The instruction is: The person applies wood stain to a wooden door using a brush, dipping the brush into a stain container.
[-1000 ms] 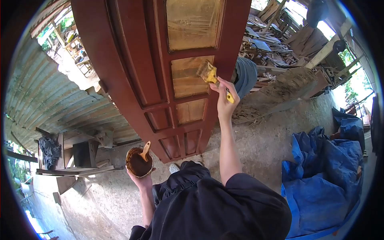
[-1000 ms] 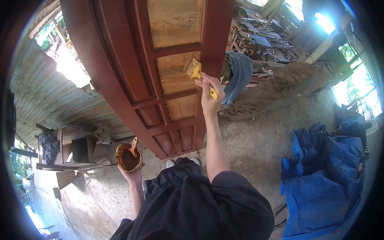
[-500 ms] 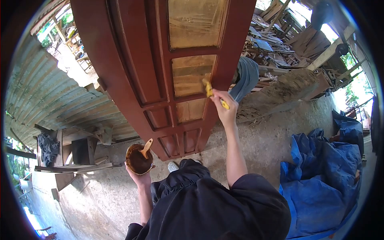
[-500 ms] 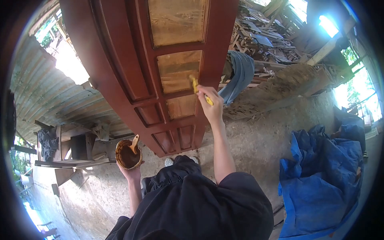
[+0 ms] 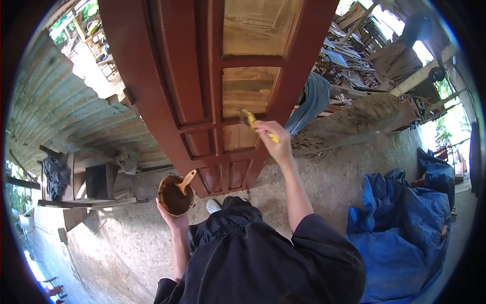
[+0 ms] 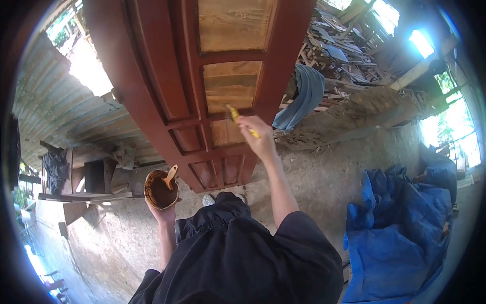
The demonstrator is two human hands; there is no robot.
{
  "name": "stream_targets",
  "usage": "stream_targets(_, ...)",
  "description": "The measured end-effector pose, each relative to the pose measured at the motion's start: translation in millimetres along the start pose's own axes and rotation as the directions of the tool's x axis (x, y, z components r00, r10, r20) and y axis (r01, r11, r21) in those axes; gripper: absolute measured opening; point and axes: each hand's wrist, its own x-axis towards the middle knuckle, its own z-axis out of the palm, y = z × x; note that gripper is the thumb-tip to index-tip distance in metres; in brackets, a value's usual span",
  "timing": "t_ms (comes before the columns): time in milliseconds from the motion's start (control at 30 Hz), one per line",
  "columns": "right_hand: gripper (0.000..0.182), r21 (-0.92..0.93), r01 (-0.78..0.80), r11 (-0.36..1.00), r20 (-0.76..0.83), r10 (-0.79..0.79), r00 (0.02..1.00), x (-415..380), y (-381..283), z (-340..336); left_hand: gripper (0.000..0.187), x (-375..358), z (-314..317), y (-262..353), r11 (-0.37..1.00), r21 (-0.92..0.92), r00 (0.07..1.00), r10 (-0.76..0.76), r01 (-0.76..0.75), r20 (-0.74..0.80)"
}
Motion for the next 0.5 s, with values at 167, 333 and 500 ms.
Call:
stream_targets(167, 0.015, -0.215, 0.054, 0.975, -0.175, -0.092, 0.980, 18, -6, -31, 0.072, -15, 8, 29, 0.947, -0.244, 0.977, -0.196, 0.210, 0.081)
stream_targets(333, 0.020, -0.228, 0.189, 0.955, -0.272, -0.249, 0.930, 19, -12, 1, 0.067, -17, 8, 27, 0.975, -0.180, 0.991, -0.130, 0.133, 0.029)
stream_targets(500, 0.014, 0.044, 0.096, 0.994, -0.216, -0.084, 0.973, -33, -22, 51, 0.055, -17, -1, 21, 0.995, -0.065, 0.997, -0.067, 0.070, 0.047)
